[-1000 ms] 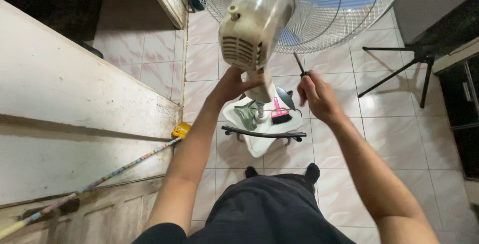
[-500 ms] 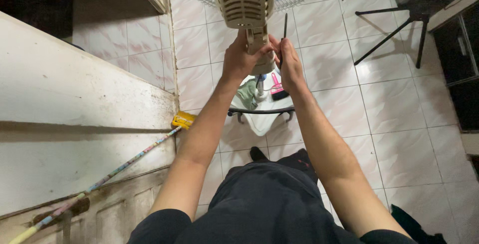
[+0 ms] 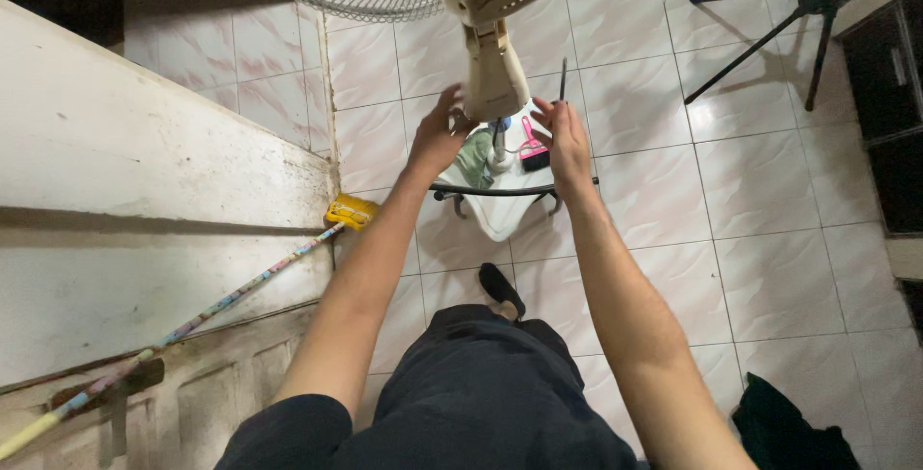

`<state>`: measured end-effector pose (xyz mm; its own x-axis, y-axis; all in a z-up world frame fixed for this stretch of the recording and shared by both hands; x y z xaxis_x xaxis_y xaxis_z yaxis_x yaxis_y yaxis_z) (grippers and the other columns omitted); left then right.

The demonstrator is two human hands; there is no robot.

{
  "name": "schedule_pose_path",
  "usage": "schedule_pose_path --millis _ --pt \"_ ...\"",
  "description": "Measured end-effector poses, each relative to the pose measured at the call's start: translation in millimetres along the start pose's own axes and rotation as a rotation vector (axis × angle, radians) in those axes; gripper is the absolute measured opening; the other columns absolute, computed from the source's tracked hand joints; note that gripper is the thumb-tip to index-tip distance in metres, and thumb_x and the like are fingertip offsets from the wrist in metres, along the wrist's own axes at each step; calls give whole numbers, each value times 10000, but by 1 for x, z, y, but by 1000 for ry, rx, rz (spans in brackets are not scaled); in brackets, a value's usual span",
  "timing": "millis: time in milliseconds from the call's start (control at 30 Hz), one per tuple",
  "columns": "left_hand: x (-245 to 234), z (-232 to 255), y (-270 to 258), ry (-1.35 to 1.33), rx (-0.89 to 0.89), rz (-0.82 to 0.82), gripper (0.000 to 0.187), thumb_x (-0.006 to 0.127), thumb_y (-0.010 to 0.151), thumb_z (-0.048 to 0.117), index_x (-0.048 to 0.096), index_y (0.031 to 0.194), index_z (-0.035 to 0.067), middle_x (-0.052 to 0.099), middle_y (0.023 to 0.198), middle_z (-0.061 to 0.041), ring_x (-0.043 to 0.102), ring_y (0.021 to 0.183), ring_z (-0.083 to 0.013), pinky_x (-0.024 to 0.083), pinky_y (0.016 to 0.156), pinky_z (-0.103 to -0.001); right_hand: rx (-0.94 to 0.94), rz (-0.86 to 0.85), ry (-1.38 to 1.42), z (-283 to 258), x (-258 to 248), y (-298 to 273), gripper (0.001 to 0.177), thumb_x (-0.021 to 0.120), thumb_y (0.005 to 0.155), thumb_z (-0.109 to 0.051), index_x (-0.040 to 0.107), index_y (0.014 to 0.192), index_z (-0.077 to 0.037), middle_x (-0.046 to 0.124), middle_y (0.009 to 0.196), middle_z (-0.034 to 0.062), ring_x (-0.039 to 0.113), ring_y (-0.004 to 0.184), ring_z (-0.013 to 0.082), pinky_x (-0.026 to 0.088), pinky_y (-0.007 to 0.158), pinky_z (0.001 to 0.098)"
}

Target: The person removes the front grille of a standing electric fan, then uses a screwdriver to loosen screws on the fan head and stand. The person wipes the fan head with a cloth. The fan remains partially disassembled at the end of the clip.

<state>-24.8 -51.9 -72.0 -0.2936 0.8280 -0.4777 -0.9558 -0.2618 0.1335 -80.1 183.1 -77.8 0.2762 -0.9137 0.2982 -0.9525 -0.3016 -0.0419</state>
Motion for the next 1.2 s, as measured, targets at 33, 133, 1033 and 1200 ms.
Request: schedule_pose_path --millis 33,133,1033,1200 --pt "9 -31 -14 38 -107 -90 597 725 911 253 499 1455 158 729 1263 -107 734 1103 -260 570 929 -371 -2 19 -6 9 -7 -12 398 381 1113 -413 538 1129 -47 615 1428 149 628 1219 206 547 980 368" --pt "21 -104 -57 68 -252 -194 405 699 926 313 658 1279 117 767 1140 -82 761 1050 -231 587 893 -346 3 79 -49 35 -21 -47 413 379 1128 -401 559 1126 -29 653 1371 135 656 1126 183 572 915 336" --pt "158 -337 28 341 449 -513 337 765 852 291 794 1140 118 608 1312 -248 573 1175 -439 452 996 -476 -225 352 -363 142 27 -159 442 421 1131 -355 674 1105 7 659 898 65 637 849 140 530 825 296" --pt "133 -353 32 154 -8 -347 220 746 892 217 794 1079 113 786 1107 -133 758 1033 -266 567 940 -342 -234 419 -193 152 13 -168 415 420 1122 -358 581 1024 11 693 1022 123 618 833 153 540 821 321"
Point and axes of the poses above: each hand's wrist, its own y-axis towards the middle knuckle, its own x-axis out of the palm, z = x × y, the point moved 9 cm from there along y, towards the middle knuckle
